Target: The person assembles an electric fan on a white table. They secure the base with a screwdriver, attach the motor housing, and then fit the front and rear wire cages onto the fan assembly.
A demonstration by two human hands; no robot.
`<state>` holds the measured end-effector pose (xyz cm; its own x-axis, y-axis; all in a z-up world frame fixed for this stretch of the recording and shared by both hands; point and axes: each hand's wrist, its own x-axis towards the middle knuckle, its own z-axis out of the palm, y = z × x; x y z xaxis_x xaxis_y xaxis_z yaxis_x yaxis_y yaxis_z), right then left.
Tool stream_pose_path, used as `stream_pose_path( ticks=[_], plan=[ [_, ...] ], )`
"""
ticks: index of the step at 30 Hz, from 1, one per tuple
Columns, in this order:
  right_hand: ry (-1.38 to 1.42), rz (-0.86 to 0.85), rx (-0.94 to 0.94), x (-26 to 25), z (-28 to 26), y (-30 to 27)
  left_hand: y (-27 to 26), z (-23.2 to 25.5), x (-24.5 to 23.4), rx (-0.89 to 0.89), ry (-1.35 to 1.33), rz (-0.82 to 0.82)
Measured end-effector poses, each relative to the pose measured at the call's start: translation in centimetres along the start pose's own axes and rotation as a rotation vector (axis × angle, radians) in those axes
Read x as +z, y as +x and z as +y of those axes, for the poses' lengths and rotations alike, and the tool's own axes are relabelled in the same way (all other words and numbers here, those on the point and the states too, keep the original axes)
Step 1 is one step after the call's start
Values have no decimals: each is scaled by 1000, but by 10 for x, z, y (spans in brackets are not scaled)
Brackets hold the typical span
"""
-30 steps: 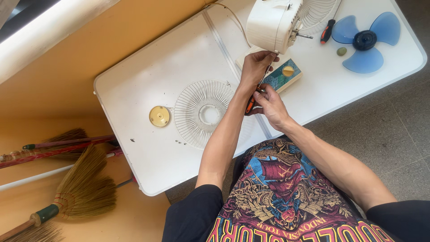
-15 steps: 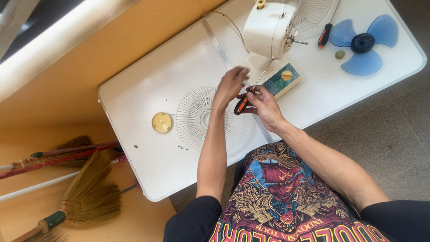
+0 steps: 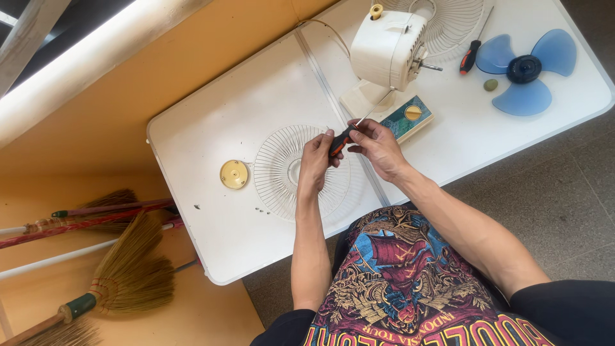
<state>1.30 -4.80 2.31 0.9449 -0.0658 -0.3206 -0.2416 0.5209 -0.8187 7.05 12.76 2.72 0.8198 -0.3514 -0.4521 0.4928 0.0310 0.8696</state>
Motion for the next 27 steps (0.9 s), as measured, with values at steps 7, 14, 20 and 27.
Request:
stream_pose_path(
  ticks=[7, 14, 20, 27],
  plan=[
    [-248, 388, -362, -72, -30, 25, 8, -14, 12, 143, -194, 157],
    [-375, 72, -394, -108, -71, 48, -11, -16, 30, 280, -69, 313],
    [-550, 146, -382, -97, -79, 46, -10, -17, 46, 375, -241, 386],
    [-598, 143, -341, -103, -81, 49, -6, -18, 45, 465, -167, 438]
  ],
)
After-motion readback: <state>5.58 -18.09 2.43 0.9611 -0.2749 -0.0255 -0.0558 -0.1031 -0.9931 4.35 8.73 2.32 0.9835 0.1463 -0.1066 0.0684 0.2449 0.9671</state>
